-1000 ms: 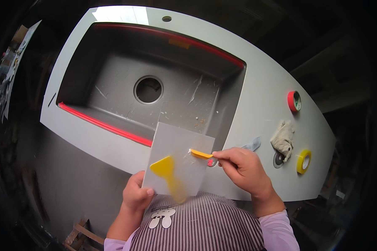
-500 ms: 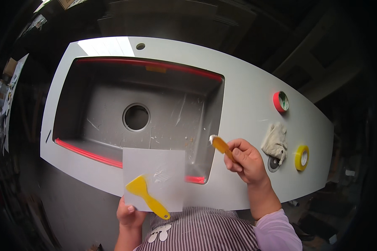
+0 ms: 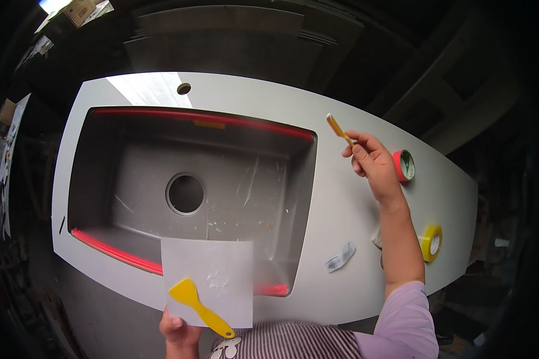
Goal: The person uses a yellow plastic scraper to spread a white paste from a small square tile onto the red-taped edges of a white sink unit. The person repeatedly scoops paste and applies it along the perimeter of the sink opening.
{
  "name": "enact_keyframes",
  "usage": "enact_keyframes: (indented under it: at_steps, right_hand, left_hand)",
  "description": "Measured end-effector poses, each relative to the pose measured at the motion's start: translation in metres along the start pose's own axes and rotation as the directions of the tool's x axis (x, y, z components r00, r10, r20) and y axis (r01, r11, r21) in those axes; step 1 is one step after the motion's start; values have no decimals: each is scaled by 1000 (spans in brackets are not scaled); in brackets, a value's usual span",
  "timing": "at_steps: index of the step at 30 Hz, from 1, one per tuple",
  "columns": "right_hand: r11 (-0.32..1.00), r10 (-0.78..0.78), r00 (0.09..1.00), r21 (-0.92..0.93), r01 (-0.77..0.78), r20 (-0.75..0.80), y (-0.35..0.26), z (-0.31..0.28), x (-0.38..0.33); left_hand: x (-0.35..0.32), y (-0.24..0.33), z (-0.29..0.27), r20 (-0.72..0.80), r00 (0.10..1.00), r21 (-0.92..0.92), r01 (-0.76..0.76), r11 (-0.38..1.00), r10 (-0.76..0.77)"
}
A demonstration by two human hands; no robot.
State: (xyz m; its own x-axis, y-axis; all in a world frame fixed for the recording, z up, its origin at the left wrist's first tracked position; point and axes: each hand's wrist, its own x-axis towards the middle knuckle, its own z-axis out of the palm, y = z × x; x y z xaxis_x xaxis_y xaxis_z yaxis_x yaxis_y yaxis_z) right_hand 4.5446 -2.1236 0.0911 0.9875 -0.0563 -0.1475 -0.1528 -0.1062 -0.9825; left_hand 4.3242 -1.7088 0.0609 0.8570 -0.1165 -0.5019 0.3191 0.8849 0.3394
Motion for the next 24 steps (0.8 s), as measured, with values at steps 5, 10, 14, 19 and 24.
enact_keyframes:
  at_steps: [5,10,14,19,24]
  right_hand:
    - [981,-45,999,-190,46,10,-4,-1,32]
    - [795,-182,977,-568,213,112,10,17,44]
    - [618,-281,938,-709,340,205,19,24,52]
    - [486,-279,924,-792,369,259,27,25,57]
    - [486,-367,898,-774,407,242,36,28,59]
  left_hand:
    - [13,-2,7,-53,999,-2,1,1000,-1]
    - [26,-4,10,-67,997,-15,39,999,-40]
    - [32,-6,10,-77,995,17,58,998,-57]
    - [36,-8,6,-98,992,27,80,996,-77]
    - [37,-9,5,-131,987,23,100,995,-96]
